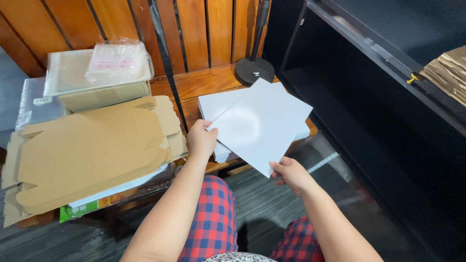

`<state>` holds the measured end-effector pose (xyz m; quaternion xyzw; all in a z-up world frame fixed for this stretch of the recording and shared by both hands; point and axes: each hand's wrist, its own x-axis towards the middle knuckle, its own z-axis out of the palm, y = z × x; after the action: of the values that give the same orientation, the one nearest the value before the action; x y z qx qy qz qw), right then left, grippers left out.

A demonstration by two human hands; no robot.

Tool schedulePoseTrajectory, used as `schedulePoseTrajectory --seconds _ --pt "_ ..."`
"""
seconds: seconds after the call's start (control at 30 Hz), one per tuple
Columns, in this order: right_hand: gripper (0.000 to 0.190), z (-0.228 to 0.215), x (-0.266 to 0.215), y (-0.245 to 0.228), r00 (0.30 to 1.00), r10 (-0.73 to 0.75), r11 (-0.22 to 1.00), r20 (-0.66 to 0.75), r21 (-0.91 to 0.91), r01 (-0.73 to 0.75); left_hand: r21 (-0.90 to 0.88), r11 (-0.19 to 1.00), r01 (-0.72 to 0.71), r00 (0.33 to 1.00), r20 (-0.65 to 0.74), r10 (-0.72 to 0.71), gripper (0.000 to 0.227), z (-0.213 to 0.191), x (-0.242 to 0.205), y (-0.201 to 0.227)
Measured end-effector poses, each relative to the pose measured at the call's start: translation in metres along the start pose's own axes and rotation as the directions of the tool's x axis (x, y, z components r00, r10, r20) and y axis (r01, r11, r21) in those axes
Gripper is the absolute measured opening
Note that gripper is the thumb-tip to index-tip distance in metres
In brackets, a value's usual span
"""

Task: The person repeatedly picks up a single white sheet of paper from a stack on a wooden bench and places it onto a stack of brown cardboard sheets inside a black cabinet. The person continues this process for the duration of the video.

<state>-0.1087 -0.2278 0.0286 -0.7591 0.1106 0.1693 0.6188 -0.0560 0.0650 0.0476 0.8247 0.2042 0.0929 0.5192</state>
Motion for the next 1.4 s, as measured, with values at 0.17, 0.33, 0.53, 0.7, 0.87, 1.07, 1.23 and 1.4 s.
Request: schedulePoseTrajectory --seconds 0.17,0.33,0.53,0.7,0.87,1.07,1.23,1.4 --pt "0.026 -0.015 0.007 0.006 0.999 -0.006 1.0 -0.039 0.013 0.006 0.055 0.998 -0.006 0.999 0.04 0.004 0.031 -0.016 -0.022 0.017" --pt "0.026 -0.034 0.023 0.02 0.996 0.002 1.0 -0.092 0.015 -0.001 0.076 0.996 -0.055 0.997 0.054 0.051 0.027 -0.008 -0.028 0.016" --pt "0.023 -0.062 0.034 0.021 0.985 -0.014 0.999 -0.169 0.037 0.021 0.183 0.956 -0.231 0.973 0.046 0.227 0.022 0.012 -0.029 0.003" --pt "0.022 -0.065 0.024 0.003 0.967 -0.02 0.999 -0.252 0.039 0.031 0.198 0.947 -0.251 0.966 0.115 0.232 0.021 0.009 -0.047 0.016" --pt "0.022 -0.078 0.043 0.014 0.952 -0.022 0.998 -0.305 0.041 0.037 0.215 0.941 -0.262 0.961 0.144 0.234 0.021 0.013 -0.049 0.018" --pt "0.021 -0.085 0.048 0.011 0.926 -0.012 0.997 -0.376 0.062 0.038 0.208 0.946 -0.248 0.964 0.155 0.218 0.022 0.014 -0.057 0.028" --pt "0.021 -0.092 0.056 0.016 0.916 0.007 0.996 -0.402 0.089 0.031 0.184 0.954 -0.235 0.96 0.196 0.199 0.024 0.022 -0.051 0.025" --pt "0.02 -0.093 0.051 0.013 0.921 0.061 0.976 -0.384 0.218 0.026 0.059 0.998 -0.006 0.947 0.321 -0.013 0.024 0.027 -0.049 0.034"
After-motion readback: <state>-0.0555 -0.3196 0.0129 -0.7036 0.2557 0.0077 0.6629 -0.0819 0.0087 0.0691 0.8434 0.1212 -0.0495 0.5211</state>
